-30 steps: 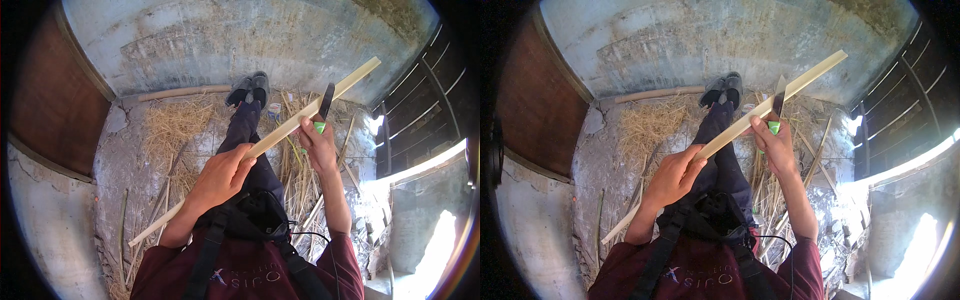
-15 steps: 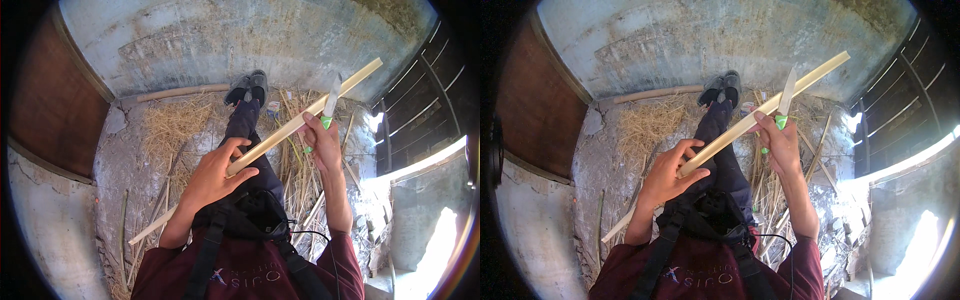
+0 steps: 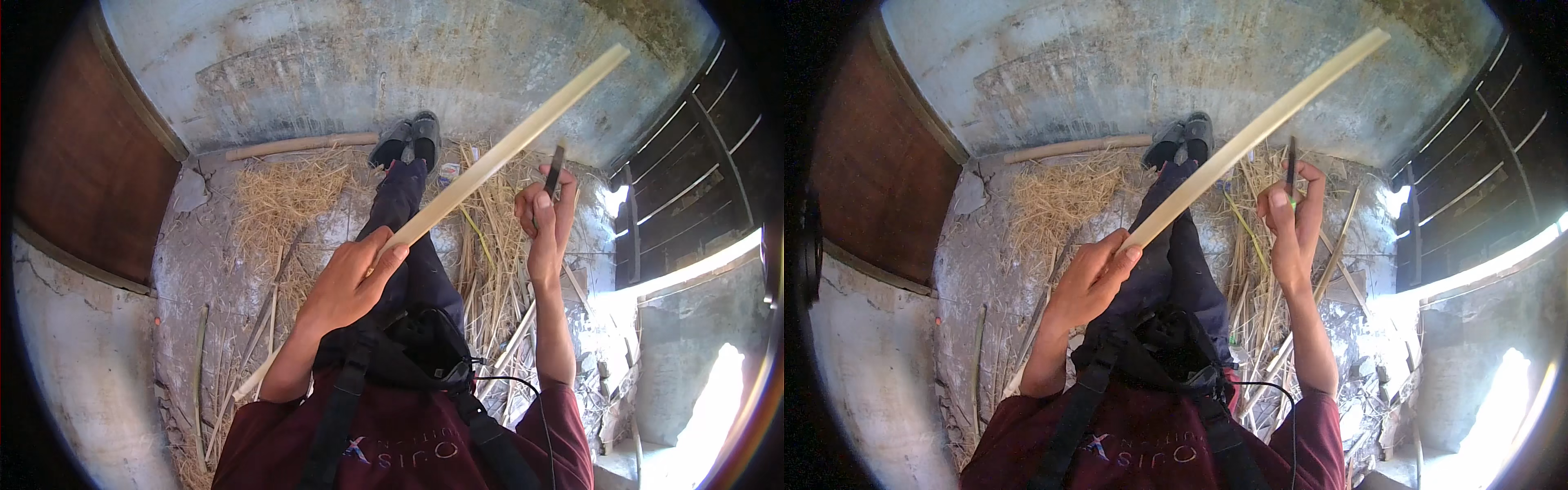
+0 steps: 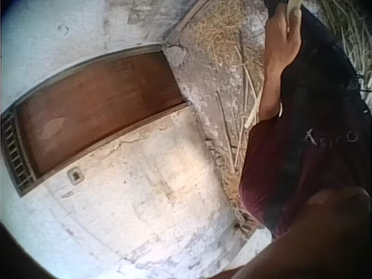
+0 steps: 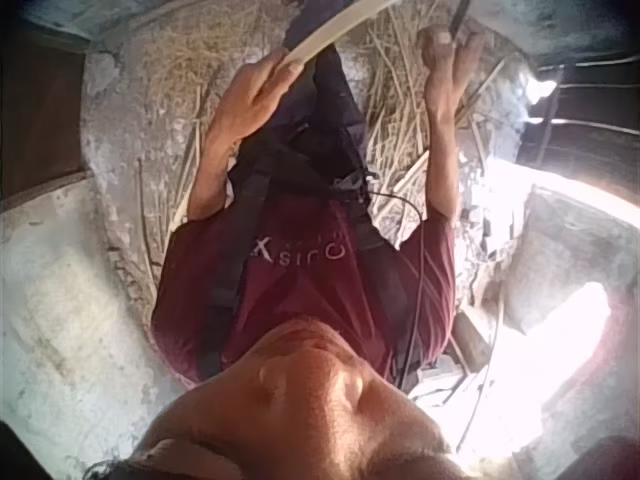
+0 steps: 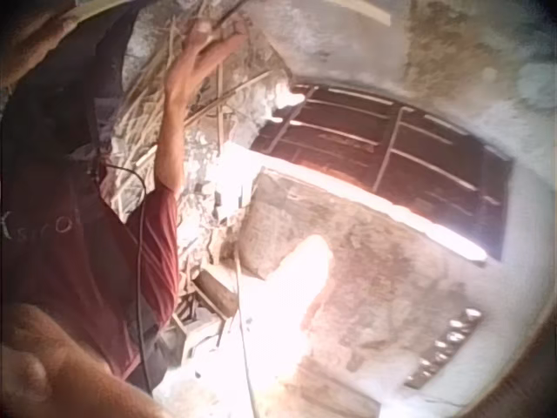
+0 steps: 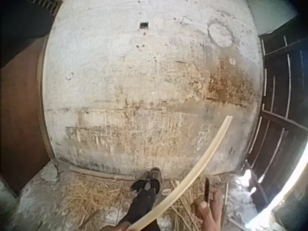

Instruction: The person shaves thin layers off a long bamboo strip using a knife, working along the length of the material.

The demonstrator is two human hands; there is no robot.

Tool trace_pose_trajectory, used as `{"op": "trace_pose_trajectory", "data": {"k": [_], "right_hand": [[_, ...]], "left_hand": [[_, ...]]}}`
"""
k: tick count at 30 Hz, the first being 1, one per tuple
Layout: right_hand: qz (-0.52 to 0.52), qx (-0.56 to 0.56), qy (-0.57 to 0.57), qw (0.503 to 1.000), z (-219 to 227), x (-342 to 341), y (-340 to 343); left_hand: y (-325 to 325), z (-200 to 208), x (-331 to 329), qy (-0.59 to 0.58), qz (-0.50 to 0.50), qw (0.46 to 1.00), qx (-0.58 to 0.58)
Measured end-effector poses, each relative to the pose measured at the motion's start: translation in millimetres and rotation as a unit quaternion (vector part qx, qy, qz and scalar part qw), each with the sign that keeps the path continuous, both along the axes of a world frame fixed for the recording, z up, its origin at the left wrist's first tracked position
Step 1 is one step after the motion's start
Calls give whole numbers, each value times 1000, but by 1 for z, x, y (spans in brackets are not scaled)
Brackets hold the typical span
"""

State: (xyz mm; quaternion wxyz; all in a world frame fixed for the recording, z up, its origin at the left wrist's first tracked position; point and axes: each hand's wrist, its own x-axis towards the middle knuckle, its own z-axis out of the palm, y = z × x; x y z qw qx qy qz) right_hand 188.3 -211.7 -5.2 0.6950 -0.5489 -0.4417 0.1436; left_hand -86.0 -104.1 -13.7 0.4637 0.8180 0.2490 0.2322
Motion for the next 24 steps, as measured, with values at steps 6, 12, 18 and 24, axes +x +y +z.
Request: {"op": "trace_pose_trajectory", "data": {"k": [6, 12, 18, 24], "right_hand": [[11, -3, -230, 973, -13, -19, -5], [77, 59, -325, 941, -16, -38, 6], [87, 80, -387, 915, -18, -48, 8], [87, 88, -413, 903, -17, -50, 8]], "left_hand": [[5, -9, 4, 1, -14, 997, -75], [-4, 1, 10, -57, -43, 995, -68], [-1, 1, 6, -20, -55, 994, -96], [-2, 5, 5, -72, -56, 996, -9]]}}
